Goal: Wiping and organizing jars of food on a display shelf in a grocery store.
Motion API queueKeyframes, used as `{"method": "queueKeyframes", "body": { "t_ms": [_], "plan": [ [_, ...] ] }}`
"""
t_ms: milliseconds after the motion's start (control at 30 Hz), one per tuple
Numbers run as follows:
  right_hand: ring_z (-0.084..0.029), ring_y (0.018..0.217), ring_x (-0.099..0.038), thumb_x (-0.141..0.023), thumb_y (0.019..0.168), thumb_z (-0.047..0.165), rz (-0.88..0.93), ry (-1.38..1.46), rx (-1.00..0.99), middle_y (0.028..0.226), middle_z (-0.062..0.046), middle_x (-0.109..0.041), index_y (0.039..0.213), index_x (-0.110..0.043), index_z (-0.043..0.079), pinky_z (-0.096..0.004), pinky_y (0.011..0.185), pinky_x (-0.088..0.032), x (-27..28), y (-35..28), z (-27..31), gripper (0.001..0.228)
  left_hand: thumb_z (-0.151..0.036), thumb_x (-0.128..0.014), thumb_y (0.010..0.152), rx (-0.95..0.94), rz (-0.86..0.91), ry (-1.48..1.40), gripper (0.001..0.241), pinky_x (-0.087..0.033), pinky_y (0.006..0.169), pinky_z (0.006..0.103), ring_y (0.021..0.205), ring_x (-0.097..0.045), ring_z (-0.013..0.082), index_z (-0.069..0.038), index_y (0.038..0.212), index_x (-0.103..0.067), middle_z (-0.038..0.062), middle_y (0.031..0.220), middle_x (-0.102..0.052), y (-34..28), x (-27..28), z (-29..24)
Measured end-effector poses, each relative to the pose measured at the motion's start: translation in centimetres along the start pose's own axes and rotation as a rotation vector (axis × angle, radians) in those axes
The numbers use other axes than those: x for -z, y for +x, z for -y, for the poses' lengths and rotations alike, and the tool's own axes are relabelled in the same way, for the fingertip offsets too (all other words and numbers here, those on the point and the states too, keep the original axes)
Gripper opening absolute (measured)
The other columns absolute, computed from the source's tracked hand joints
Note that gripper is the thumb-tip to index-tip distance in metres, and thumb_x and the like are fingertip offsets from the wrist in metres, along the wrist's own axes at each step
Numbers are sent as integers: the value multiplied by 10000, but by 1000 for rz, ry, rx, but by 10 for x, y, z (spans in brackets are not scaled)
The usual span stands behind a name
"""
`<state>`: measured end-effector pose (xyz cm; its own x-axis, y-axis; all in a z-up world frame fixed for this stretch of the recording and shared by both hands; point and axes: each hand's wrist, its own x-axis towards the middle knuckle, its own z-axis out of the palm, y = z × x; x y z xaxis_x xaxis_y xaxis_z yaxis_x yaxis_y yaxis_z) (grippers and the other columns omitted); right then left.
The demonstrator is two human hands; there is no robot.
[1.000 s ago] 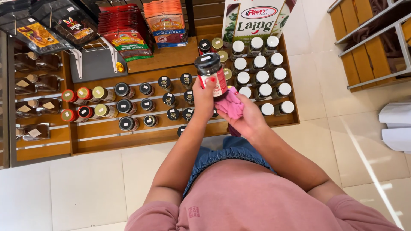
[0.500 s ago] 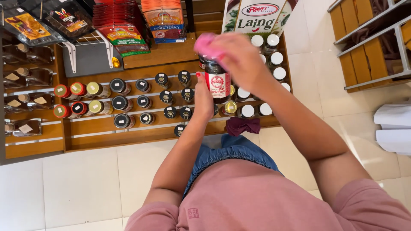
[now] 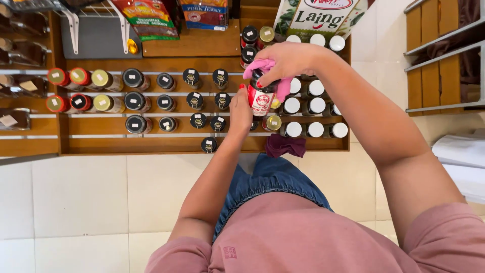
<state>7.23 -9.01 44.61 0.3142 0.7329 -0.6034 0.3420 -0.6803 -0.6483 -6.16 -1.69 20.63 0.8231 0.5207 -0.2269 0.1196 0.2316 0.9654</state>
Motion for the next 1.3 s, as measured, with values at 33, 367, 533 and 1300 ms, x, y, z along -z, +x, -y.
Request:
{"method": "queueKeyframes", "body": {
  "t_ms": [33,367,533,1300],
  "plan": [
    [-173,732,-741,-783,790,242,13,-4,0,1012,-61,-719,1220,-749,169,-316,684,-601,-1,3,1,438,-347,-367,1082,7,-11,-4,480,-482,752,366,751,-590,202,21,887,-607,108,838,-684,6,0,10],
    [-200,579,-730,-815,766,160,-252,-145,17,876,-91,-739,1208,-732,135,-307,641,-592,-35,78,-66,451,-360,-406,1052,130,-34,-286,466,-454,954,298,1131,-583,176,-101,1391,-594,84,1292,-639,19,31,32],
    [-217,543,-689,-818,761,145,-382,-45,-18,773,-110,-725,1246,-709,128,-341,580,-582,-59,127,-119,497,-328,-431,1069,214,-100,-194,436,-469,933,279,1089,-611,180,-63,1340,-647,80,1233,-694,-7,45,96],
    [-396,1118,-642,-944,676,231,-527,-384,-142,1267,-250,-590,1437,-541,116,-455,947,-544,-123,264,-256,868,-143,-572,988,434,-74,-74,280,-453,720,292,805,-564,139,-38,1166,-761,54,888,-653,-70,64,115]
  ]
}}
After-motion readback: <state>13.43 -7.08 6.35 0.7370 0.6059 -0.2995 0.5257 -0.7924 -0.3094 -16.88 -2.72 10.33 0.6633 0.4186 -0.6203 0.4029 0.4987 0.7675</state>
